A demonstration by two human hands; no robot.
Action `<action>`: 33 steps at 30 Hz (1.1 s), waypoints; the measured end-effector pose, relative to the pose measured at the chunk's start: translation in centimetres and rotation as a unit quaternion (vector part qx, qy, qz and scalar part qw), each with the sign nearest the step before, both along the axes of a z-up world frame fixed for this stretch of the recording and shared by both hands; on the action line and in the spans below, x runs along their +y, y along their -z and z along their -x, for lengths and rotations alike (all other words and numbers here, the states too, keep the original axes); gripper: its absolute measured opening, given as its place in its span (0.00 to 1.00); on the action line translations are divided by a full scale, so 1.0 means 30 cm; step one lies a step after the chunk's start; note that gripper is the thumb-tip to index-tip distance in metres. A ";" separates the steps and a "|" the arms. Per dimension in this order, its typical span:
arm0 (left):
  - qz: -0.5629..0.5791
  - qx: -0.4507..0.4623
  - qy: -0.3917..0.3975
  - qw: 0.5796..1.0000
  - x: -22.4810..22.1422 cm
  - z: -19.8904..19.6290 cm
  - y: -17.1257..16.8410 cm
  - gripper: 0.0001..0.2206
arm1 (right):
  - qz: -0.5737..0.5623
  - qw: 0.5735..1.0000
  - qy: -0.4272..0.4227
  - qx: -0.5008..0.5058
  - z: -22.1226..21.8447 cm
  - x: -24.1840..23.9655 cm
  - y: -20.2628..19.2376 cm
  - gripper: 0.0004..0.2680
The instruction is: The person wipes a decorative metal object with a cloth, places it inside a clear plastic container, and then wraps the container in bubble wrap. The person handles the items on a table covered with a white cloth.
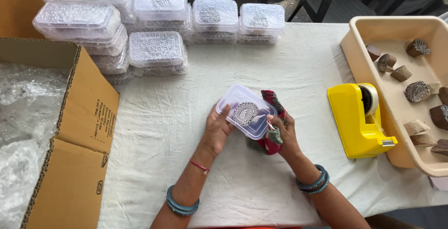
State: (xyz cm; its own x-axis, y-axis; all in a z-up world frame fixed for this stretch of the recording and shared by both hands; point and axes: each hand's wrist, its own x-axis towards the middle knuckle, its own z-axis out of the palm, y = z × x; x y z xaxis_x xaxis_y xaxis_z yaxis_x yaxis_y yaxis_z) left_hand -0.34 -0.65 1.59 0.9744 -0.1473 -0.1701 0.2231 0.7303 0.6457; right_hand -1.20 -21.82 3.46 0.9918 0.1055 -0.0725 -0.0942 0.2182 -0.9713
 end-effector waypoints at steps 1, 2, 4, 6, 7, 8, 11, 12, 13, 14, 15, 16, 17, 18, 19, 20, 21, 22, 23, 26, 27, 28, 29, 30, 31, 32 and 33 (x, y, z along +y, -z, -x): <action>0.045 0.022 0.001 0.999 -0.019 0.006 -0.013 0.26 | -0.004 0.999 0.042 -0.012 0.005 0.018 -0.018 0.18; 0.046 0.020 0.001 0.999 -0.029 0.011 -0.028 0.26 | -0.003 0.999 0.043 -0.014 -0.004 -0.006 0.039 0.18; -0.024 0.057 0.008 0.998 -0.043 0.030 -0.054 0.29 | 0.028 0.996 0.027 -0.082 -0.019 -0.050 0.157 0.14; -0.018 0.024 0.006 1.000 -0.026 0.021 -0.026 0.29 | 0.074 0.994 0.022 -0.081 -0.019 -0.026 0.047 0.12; -0.014 -0.009 0.006 1.000 -0.017 0.020 -0.011 0.29 | 0.117 0.990 0.018 -0.081 -0.016 -0.012 -0.005 0.10; -0.014 -0.008 0.006 1.000 -0.015 0.023 -0.022 0.29 | 0.117 0.990 0.019 -0.080 -0.029 -0.008 -0.014 0.10; -0.068 -0.008 0.088 0.994 -0.021 0.033 -0.052 0.34 | 0.125 0.983 0.027 -0.131 -0.071 -0.018 -0.034 0.09; -0.082 -0.028 0.118 0.989 -0.022 0.039 -0.056 0.35 | 0.119 0.982 0.037 -0.141 -0.084 -0.027 -0.033 0.12; -0.097 -0.049 0.148 0.983 -0.023 0.046 -0.059 0.36 | 0.114 0.981 0.048 -0.151 -0.096 -0.037 -0.032 0.17; -0.097 -0.049 0.148 0.983 -0.019 0.045 -0.063 0.36 | 0.114 0.981 0.048 -0.151 -0.101 -0.035 -0.044 0.17; -0.105 -0.052 0.157 0.981 -0.015 0.043 -0.068 0.36 | 0.106 0.984 0.034 -0.139 -0.107 -0.033 -0.057 0.15; -0.113 -0.054 0.165 0.978 -0.011 0.041 -0.072 0.36 | 0.099 0.987 0.020 -0.127 -0.114 -0.031 -0.068 0.14; -0.113 -0.054 0.164 0.978 -0.009 0.039 -0.066 0.36 | 0.098 0.987 0.019 -0.127 -0.118 -0.032 -0.059 0.14; -0.126 -0.069 0.168 0.975 -0.008 0.041 -0.057 0.35 | 0.100 0.984 0.017 -0.143 -0.117 -0.033 -0.047 0.14; -0.139 -0.084 0.172 0.972 -0.006 0.043 -0.048 0.34 | 0.103 0.982 0.015 -0.159 -0.116 -0.034 -0.036 0.14; -0.140 -0.084 0.171 0.972 -0.017 0.036 -0.031 0.34 | 0.102 0.982 0.015 -0.159 -0.101 -0.016 -0.016 0.14; -0.126 -0.081 0.105 0.983 -0.027 0.029 -0.014 0.32 | 0.156 0.969 0.043 -0.186 -0.086 0.002 0.003 0.14; -0.111 -0.075 0.040 0.990 -0.041 0.028 0.005 0.30 | 0.210 0.952 0.072 -0.210 -0.063 0.017 0.024 0.13; -0.112 -0.073 0.041 0.990 -0.032 0.026 0.007 0.30 | 0.210 0.953 0.073 -0.208 -0.020 0.032 0.019 0.13; -0.073 -0.049 -0.051 0.995 0.002 0.001 0.027 0.29 | 0.309 0.910 0.041 -0.272 0.081 0.071 -0.035 0.14; -0.057 -0.054 -0.081 0.994 0.014 -0.007 0.049 0.27 | 0.336 0.905 0.001 -0.260 0.111 0.078 -0.073 0.16; -0.040 -0.059 -0.110 0.991 0.025 -0.015 0.070 0.26 | 0.362 0.898 -0.039 -0.249 0.139 0.083 -0.112 0.18; -0.040 -0.059 -0.113 0.991 0.031 -0.019 0.062 0.26 | 0.361 0.897 -0.041 -0.250 0.138 0.049 -0.096 0.18; -0.019 -0.044 -0.132 0.990 0.035 -0.020 0.054 0.25 | 0.354 0.899 -0.063 -0.249 0.140 0.015 -0.079 0.18; 0.003 -0.029 -0.151 0.988 0.039 -0.021 0.047 0.25 | 0.347 0.900 -0.084 -0.249 0.142 -0.019 -0.061 0.17; 0.004 -0.028 -0.152 0.988 0.033 -0.017 0.045 0.25 | 0.347 0.900 -0.086 -0.248 0.135 -0.021 -0.060 0.17; 0.015 -0.026 -0.168 0.985 0.026 -0.013 0.042 0.27 | 0.303 0.921 -0.032 -0.242 0.129 -0.023 -0.058 0.17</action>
